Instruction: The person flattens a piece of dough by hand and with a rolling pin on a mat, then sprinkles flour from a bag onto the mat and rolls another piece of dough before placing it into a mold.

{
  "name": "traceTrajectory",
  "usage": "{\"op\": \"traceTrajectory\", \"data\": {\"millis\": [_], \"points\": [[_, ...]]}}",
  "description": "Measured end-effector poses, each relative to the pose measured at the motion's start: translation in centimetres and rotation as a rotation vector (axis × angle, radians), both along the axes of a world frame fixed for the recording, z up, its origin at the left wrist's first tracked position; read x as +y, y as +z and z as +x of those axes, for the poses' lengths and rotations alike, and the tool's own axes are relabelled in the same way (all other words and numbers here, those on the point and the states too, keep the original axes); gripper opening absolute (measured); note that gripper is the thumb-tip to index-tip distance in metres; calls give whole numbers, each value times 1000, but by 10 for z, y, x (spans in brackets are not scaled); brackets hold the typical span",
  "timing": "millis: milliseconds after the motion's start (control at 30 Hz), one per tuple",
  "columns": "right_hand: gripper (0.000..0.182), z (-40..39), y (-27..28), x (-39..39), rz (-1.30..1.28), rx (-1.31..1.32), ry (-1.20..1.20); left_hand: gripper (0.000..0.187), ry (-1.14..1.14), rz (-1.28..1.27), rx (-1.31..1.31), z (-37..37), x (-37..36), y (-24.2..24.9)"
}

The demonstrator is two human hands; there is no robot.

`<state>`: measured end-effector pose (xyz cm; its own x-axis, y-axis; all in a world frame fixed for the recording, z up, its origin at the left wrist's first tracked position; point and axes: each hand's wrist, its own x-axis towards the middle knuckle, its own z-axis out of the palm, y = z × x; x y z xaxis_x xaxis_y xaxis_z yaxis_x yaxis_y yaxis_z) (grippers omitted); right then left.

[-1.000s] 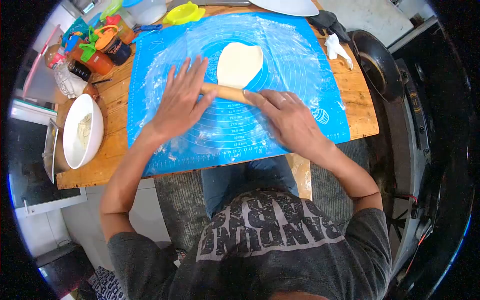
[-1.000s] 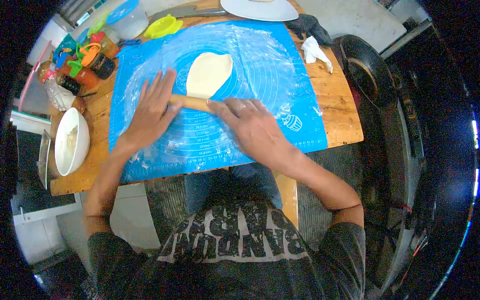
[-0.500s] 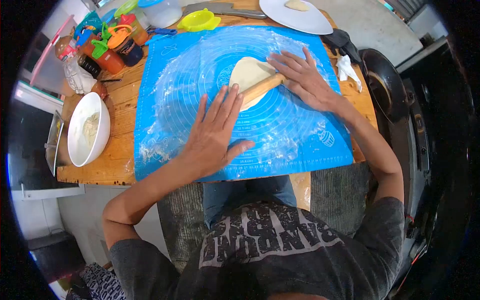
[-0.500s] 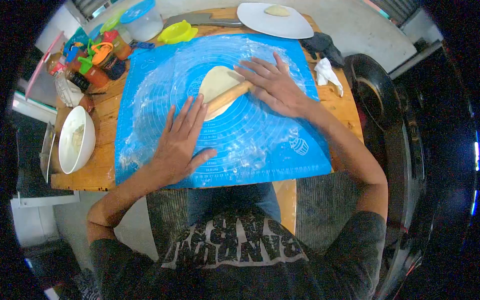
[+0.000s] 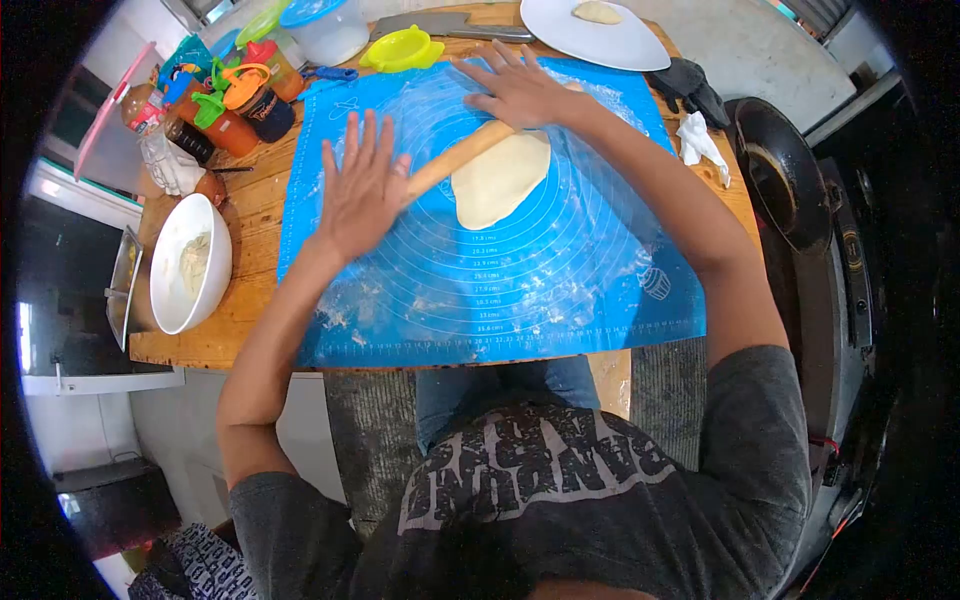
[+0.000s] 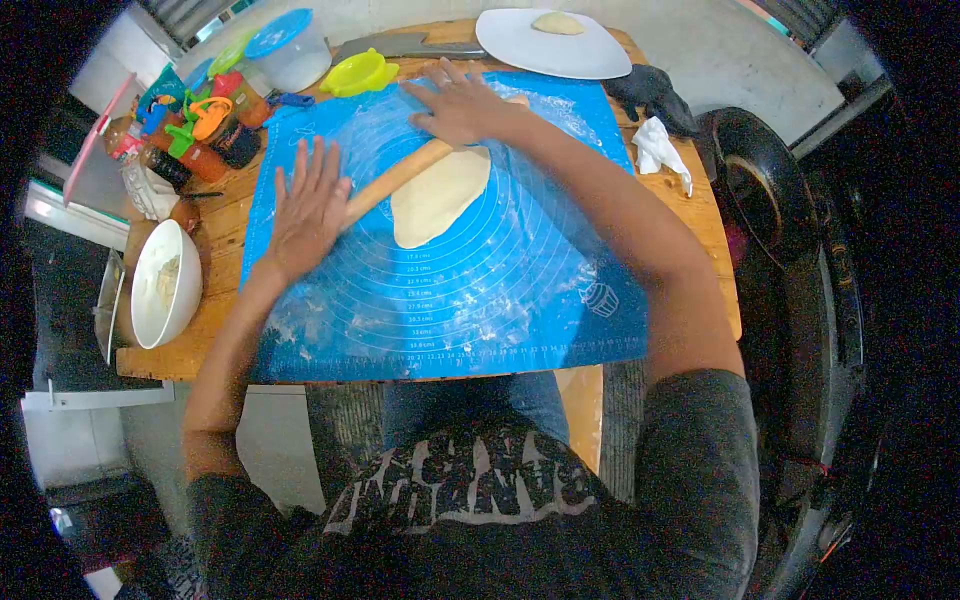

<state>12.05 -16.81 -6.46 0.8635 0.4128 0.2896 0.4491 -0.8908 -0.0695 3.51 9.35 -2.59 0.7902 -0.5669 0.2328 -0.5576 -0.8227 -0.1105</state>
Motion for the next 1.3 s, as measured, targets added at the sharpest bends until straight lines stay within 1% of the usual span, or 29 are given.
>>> {"op": "traceTrajectory", "data": {"millis": [33,67,133,167,233,267,333,367,433,467,533,567,633,667,733,833,867,967,1033,1067,1133,1167,1233,1267,1300], "points": [[56,4,0,2,-7,-7,-31,60,37,63,-35,3,0,5],[57,4,-3,1,42,-24,-5,59,72,126,-72,6,-1,10],[58,7,-1,-1,142,-70,40,60,-96,-34,-57,-11,-22,32],[58,-4,4,-4,179,11,15,60,-172,-115,-37,-23,-31,36],[58,-34,16,-12,240,185,-13,61,-229,-157,57,-36,-40,28],[59,-34,10,-11,205,128,-4,62,-260,-178,110,-39,-41,24],[60,-38,-4,-15,139,13,-10,63,-236,-101,44,-34,-39,10],[60,-32,-6,-17,107,27,-25,64,-232,-63,5,-28,-39,4],[60,-15,-3,-9,45,54,-49,63,-197,-72,9,-10,-35,2],[58,-12,0,-7,53,78,-67,62,-171,-80,3,1,-33,3],[56,-8,7,0,80,124,-94,56,-168,-40,-136,20,-27,-3],[53,-3,9,-2,219,120,8,53,-168,-16,-205,27,-23,-4],[47,3,10,-17,492,118,207,42,-165,-60,-55,34,-20,5],[44,-2,11,-27,422,94,214,37,-165,-87,24,36,-20,8],[37,-28,27,-44,282,60,223,28,-215,-96,-42,43,-19,9],[32,-34,14,-64,317,100,204,24,-299,-143,-115,51,-24,14],[30,-36,8,-69,394,-17,228,23,-330,-164,-144,55,-28,19],[29,-88,43,-80,295,-133,111,22,-425,-239,-71,41,-42,42],[33,-138,40,-79,195,-202,26,21,-490,-201,84,21,-41,39],[36,-158,36,-75,201,-131,-6,21,-528,-178,160,14,-42,37],[43,-190,27,-68,213,14,-76,31,-536,-193,221,4,-44,24],[46,-198,24,-66,179,-37,-101,37,-541,-200,251,1,-47,18],[52,-202,19,-61,109,-149,-142,48,-527,-161,167,3,-58,14],[54,-201,18,-61,99,-126,-149,54,-515,-144,122,6,-62,13],[57,-200,17,-60,90,-102,-154,56,-505,-116,138,11,-65,12]]}}
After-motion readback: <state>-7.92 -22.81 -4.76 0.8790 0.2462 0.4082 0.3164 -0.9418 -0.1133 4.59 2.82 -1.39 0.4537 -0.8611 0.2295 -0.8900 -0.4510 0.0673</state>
